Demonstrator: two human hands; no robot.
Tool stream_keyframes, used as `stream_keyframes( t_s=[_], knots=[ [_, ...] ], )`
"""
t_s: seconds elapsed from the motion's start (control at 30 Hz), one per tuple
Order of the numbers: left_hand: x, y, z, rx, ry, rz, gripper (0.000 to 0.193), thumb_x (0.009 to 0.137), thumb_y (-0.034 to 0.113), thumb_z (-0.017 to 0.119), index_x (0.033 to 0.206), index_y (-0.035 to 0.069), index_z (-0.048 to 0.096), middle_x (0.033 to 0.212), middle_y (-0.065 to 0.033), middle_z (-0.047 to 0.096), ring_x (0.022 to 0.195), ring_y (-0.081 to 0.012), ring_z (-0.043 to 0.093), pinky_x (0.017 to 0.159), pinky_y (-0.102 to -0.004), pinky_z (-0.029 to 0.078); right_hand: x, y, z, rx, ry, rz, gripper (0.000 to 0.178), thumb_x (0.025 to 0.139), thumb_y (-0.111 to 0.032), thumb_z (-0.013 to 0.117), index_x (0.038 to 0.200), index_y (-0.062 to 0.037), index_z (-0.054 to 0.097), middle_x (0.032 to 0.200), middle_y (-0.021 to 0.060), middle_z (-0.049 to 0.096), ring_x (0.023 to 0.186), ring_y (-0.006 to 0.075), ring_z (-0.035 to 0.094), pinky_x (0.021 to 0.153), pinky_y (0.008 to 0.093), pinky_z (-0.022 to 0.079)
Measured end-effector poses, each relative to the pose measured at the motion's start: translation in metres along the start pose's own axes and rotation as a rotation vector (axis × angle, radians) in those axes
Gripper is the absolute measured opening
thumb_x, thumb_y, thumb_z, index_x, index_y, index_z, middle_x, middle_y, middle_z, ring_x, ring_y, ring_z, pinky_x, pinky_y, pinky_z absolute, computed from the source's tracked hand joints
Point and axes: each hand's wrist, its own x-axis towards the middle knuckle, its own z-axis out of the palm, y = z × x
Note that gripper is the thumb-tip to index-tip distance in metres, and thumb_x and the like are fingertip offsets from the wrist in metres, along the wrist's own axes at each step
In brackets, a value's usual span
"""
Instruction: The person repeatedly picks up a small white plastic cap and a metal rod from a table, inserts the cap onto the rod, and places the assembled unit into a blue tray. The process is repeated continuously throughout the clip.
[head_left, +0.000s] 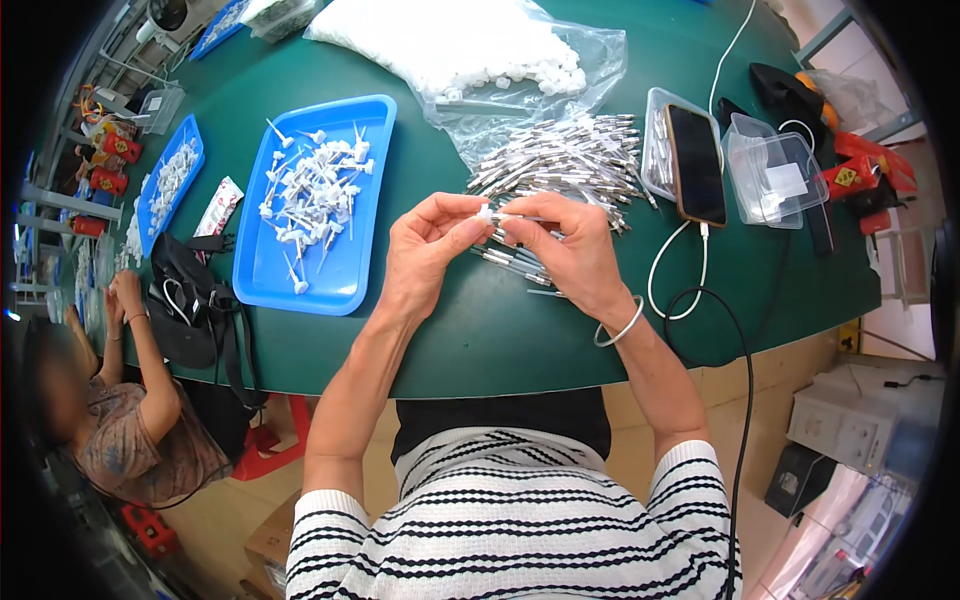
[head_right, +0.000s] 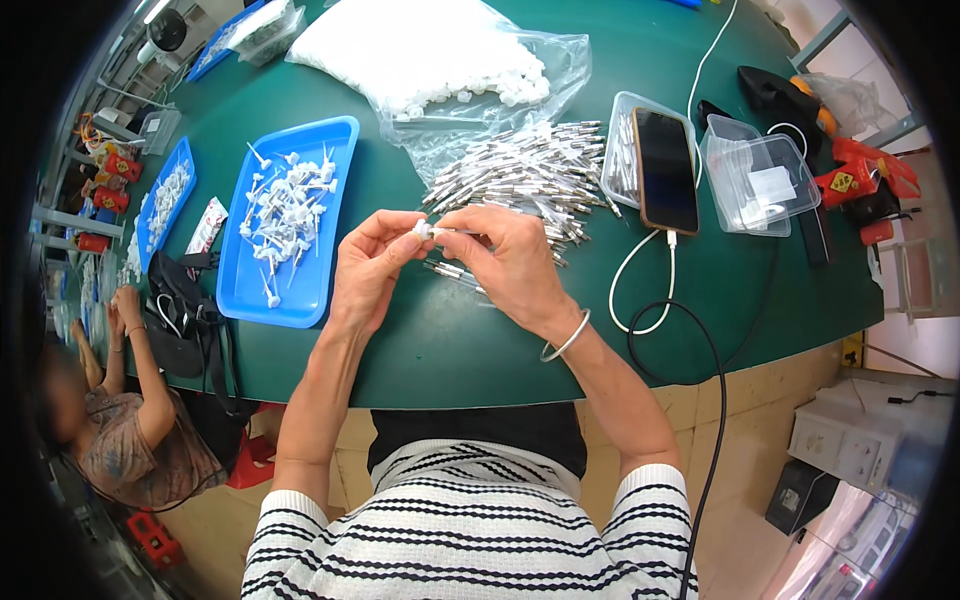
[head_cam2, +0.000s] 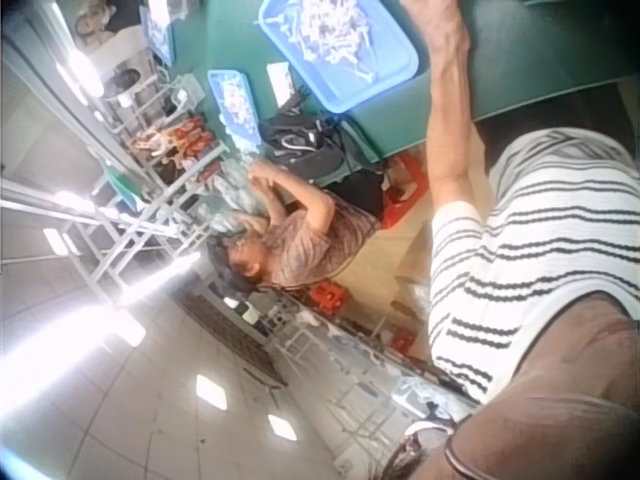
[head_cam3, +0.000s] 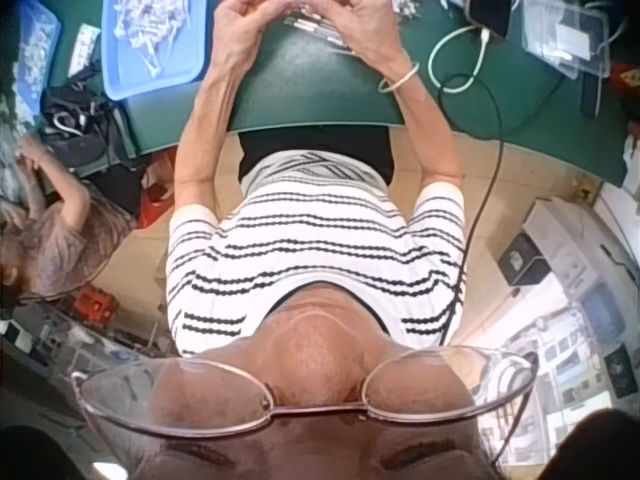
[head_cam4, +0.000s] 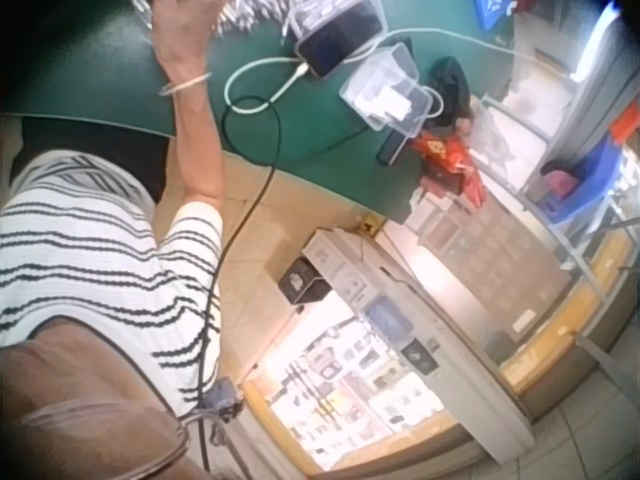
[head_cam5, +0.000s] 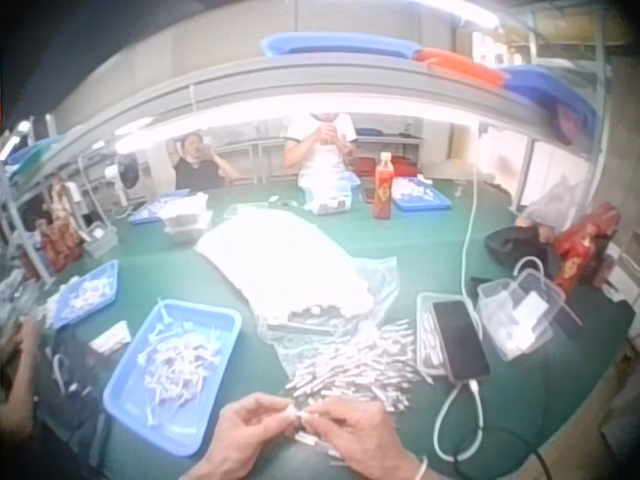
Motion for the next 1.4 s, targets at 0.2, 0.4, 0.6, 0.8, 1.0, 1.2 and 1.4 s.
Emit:
stream_keyframes(
  t_s=[0.2, 0.4, 0.6, 0.8, 1.0, 1.2, 1.4],
  knots=[
    [-0.001, 0.001, 0.001, -0.019, -0.020, 0.036, 0.020, 0.086, 0.003, 0.066, 0.104, -0.004, 0.061, 0.094, -0.0093, 0.067, 0.085, -0.0125, 0.065, 0.078, -0.0247, 0.052, -0.004, 0.005, 0.005, 0.162, 0.029, 0.109, 0.012, 0.086, -0.006, 0.065, 0.093, 0.0030, 0.069, 0.081, 0.0073, 0.068, 0.071, 0.0097, 0.063, 0.062, 0.0212, 0.048],
    [-0.003, 0.008, 0.007, -0.016, -0.037, 0.065, 0.019, 0.087, 0.003, 0.066, 0.103, -0.004, 0.061, 0.094, -0.0090, 0.066, 0.085, -0.0115, 0.064, 0.077, -0.0241, 0.052, -0.003, 0.002, 0.007, 0.390, 0.013, 0.216, 0.012, 0.089, -0.004, 0.062, 0.097, 0.0028, 0.068, 0.081, 0.0066, 0.068, 0.071, 0.0093, 0.063, 0.062, 0.0206, 0.049],
    [-0.007, 0.009, 0.005, -0.041, -0.065, 0.114, 0.020, 0.086, 0.003, 0.066, 0.104, -0.004, 0.059, 0.098, -0.0093, 0.065, 0.089, -0.0116, 0.063, 0.080, -0.0233, 0.052, -0.002, 0.002, 0.007, 0.384, -0.032, 0.203, 0.013, 0.090, -0.008, 0.063, 0.097, 0.0007, 0.069, 0.078, 0.0051, 0.068, 0.070, 0.0077, 0.062, 0.062, 0.0197, 0.047],
    [-0.008, 0.013, 0.010, 0.089, -0.028, 0.193, 0.021, 0.086, 0.003, 0.067, 0.104, -0.004, 0.060, 0.097, -0.0095, 0.065, 0.089, -0.0122, 0.064, 0.080, -0.0234, 0.052, 0.006, -0.009, -0.008, 0.256, -0.166, 0.220, 0.015, 0.091, -0.009, 0.062, 0.098, 0.0033, 0.067, 0.080, 0.0045, 0.066, 0.073, 0.0071, 0.060, 0.064, 0.0198, 0.047],
    [-0.007, 0.014, 0.009, -0.079, -0.044, 0.090, 0.019, 0.086, 0.002, 0.067, 0.103, -0.004, 0.061, 0.098, -0.0088, 0.065, 0.089, -0.0109, 0.062, 0.080, -0.0227, 0.051, 0.002, -0.017, -0.007, 0.044, -0.194, 0.205, 0.013, 0.091, -0.010, 0.060, 0.094, 0.0009, 0.066, 0.071, 0.0011, 0.061, 0.064, 0.0054, 0.056, 0.056, 0.0222, 0.043],
    [-0.007, 0.010, 0.008, -0.055, -0.067, 0.181, 0.017, 0.087, 0.001, 0.065, 0.102, -0.004, 0.061, 0.097, -0.0074, 0.063, 0.089, -0.0110, 0.061, 0.080, -0.0229, 0.050, -0.002, -0.010, 0.003, -0.056, -0.081, 0.001, 0.009, 0.090, -0.009, 0.060, 0.091, -0.0010, 0.064, 0.064, 0.0032, 0.058, 0.057, 0.0080, 0.055, 0.051, 0.0237, 0.041],
    [-0.008, 0.007, 0.007, -0.024, -0.079, 0.226, 0.014, 0.088, 0.000, 0.061, 0.102, -0.003, 0.061, 0.097, -0.0068, 0.062, 0.087, -0.0118, 0.061, 0.078, -0.0247, 0.052, -0.005, -0.003, 0.009, -0.067, -0.050, -0.043, 0.008, 0.090, -0.009, 0.059, 0.090, -0.0013, 0.063, 0.061, 0.0029, 0.058, 0.053, 0.0072, 0.052, 0.049, 0.0234, 0.039]
  ],
)
